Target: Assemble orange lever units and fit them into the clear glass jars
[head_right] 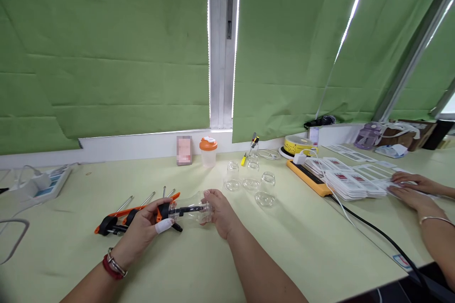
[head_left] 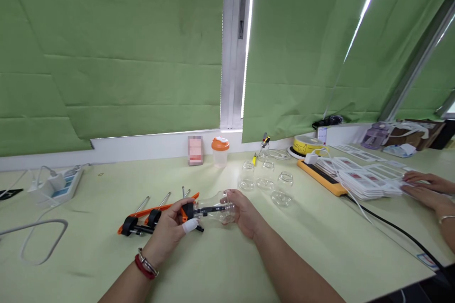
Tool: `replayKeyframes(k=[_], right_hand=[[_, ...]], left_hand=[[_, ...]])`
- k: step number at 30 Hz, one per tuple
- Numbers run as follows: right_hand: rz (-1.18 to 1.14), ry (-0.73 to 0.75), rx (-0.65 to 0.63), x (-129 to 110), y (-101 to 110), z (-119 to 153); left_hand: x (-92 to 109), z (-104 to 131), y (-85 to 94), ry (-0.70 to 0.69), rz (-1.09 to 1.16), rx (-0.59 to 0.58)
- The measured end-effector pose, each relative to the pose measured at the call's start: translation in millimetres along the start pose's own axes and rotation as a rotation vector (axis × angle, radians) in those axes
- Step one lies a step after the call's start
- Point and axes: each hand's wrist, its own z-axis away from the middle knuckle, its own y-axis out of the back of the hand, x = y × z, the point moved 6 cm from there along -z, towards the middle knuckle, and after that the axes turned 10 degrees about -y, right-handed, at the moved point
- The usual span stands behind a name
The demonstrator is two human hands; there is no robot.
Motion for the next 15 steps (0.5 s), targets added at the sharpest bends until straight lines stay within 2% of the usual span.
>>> replayKeyframes(k=[15], right_hand=[[0.045,-0.011,-0.05,-4.8,1.6,2.0]], left_hand=[[-1.8,0.1,-0.6,-0.01,0.003,-0.001]])
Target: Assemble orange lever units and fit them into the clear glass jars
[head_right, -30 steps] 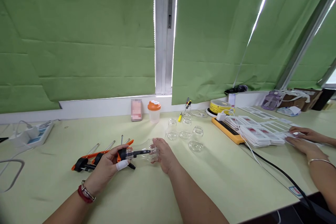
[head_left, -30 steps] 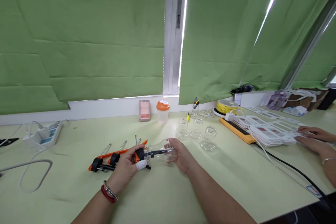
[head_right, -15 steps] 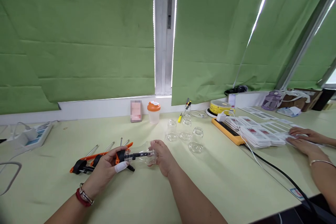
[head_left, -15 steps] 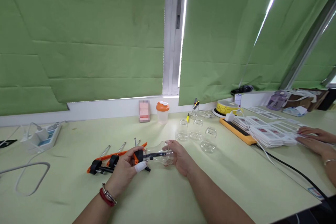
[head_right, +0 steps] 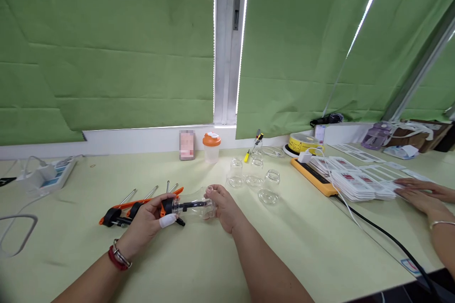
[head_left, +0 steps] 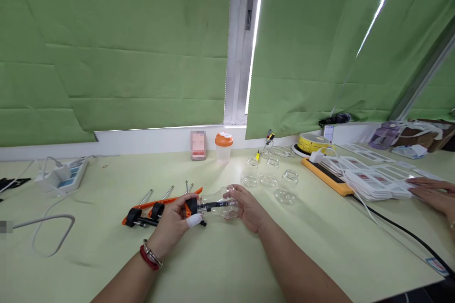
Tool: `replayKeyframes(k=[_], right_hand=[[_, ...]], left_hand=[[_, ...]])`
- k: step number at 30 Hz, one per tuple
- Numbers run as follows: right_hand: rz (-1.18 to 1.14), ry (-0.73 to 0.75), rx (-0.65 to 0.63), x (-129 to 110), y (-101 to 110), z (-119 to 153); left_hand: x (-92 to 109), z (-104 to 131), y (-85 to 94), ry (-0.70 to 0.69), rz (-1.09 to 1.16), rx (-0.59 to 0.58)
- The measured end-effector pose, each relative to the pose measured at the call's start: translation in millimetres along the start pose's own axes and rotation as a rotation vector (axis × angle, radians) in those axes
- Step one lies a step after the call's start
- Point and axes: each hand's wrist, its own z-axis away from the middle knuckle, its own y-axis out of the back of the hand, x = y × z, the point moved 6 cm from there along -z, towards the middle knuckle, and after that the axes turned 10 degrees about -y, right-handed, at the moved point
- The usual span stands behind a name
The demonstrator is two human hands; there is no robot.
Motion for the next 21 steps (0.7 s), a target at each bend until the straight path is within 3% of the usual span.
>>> replayKeyframes(k=[16,21], right_hand=[[0.212,-0.031,0.1,-1.0,8.3,-2.4],[0.221,-0.034,0.002,-7.4,7.0,6.1]], left_hand=[[4.9,1.0,-0.1,-0.003,0.002,-0.016],[7.5,-1.0,3.0,0.004,0.017,0.042]])
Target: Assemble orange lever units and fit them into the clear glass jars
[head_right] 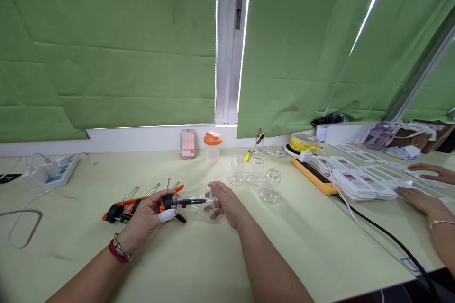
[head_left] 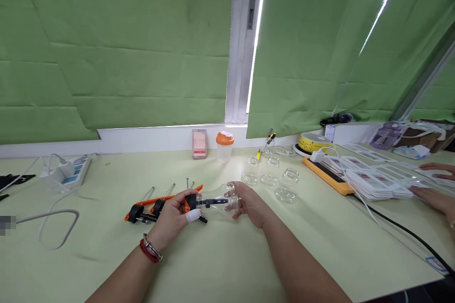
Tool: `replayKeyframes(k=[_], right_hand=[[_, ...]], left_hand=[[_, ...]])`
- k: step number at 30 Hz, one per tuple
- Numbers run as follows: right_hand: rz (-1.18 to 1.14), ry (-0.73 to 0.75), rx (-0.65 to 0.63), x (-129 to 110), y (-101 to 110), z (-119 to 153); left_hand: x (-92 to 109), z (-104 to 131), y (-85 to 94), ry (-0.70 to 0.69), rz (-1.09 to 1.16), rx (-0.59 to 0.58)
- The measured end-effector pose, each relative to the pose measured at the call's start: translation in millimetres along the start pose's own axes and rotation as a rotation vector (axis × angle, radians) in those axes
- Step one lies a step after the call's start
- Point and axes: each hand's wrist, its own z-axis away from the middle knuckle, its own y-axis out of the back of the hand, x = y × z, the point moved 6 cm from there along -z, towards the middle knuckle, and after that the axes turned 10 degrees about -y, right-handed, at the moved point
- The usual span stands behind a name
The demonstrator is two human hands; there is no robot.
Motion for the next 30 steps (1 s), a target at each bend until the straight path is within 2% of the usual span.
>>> replayKeyframes(k=[4,7,15,30], right_hand=[[0.042,0.008,-0.137,-7,-3,12],[0.064,0.012,-0.189,-6,-3,14],[0.098,0.027,-0.173,-3,-2,10],[0.049,0.038,-0.172,-4,-6,10]], left_hand=[[0,-1,3.1,0.019,0.03,0.02],[1,-1,3.7,-0.008,0.037,-0.013],[-1,1,3.6,-0.024,-0.021,-0.072],[1,3,0.8,-0.03,-0.032,-0.062]])
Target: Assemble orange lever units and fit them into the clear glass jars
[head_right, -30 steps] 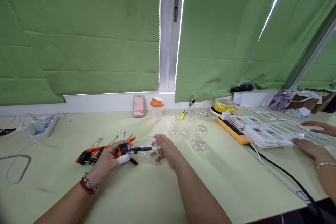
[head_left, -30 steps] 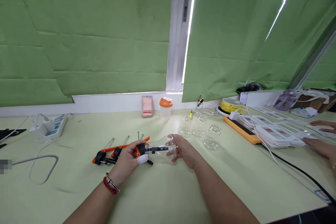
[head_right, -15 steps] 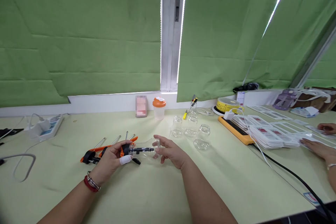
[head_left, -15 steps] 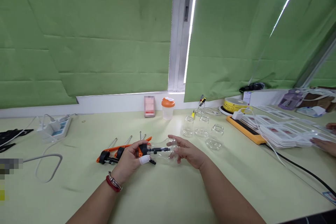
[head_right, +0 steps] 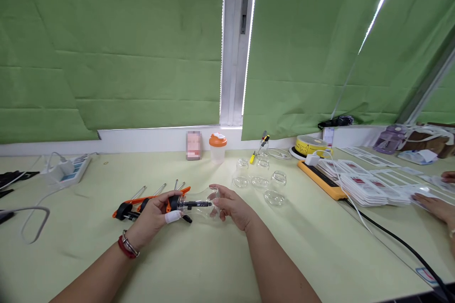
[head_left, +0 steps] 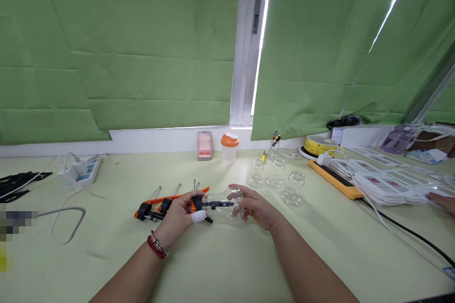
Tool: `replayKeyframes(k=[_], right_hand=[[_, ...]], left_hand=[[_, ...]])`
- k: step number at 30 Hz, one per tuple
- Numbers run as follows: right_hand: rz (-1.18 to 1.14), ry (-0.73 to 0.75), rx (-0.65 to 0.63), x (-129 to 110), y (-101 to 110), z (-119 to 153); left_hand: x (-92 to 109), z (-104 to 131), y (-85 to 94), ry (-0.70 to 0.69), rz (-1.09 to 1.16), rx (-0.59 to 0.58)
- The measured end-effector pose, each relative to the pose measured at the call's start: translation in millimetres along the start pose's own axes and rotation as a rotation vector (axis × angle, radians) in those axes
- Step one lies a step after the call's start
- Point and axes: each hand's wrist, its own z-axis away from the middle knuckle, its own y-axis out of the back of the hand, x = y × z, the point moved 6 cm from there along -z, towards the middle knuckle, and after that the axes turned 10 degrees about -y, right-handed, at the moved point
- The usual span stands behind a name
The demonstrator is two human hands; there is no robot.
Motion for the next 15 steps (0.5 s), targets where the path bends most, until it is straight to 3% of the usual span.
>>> replayKeyframes(k=[15], right_hand=[[0.044,-0.152,0.073,23,4,-13]], left_hand=[[-3,0,0.8,0.005,0.051,0.0]])
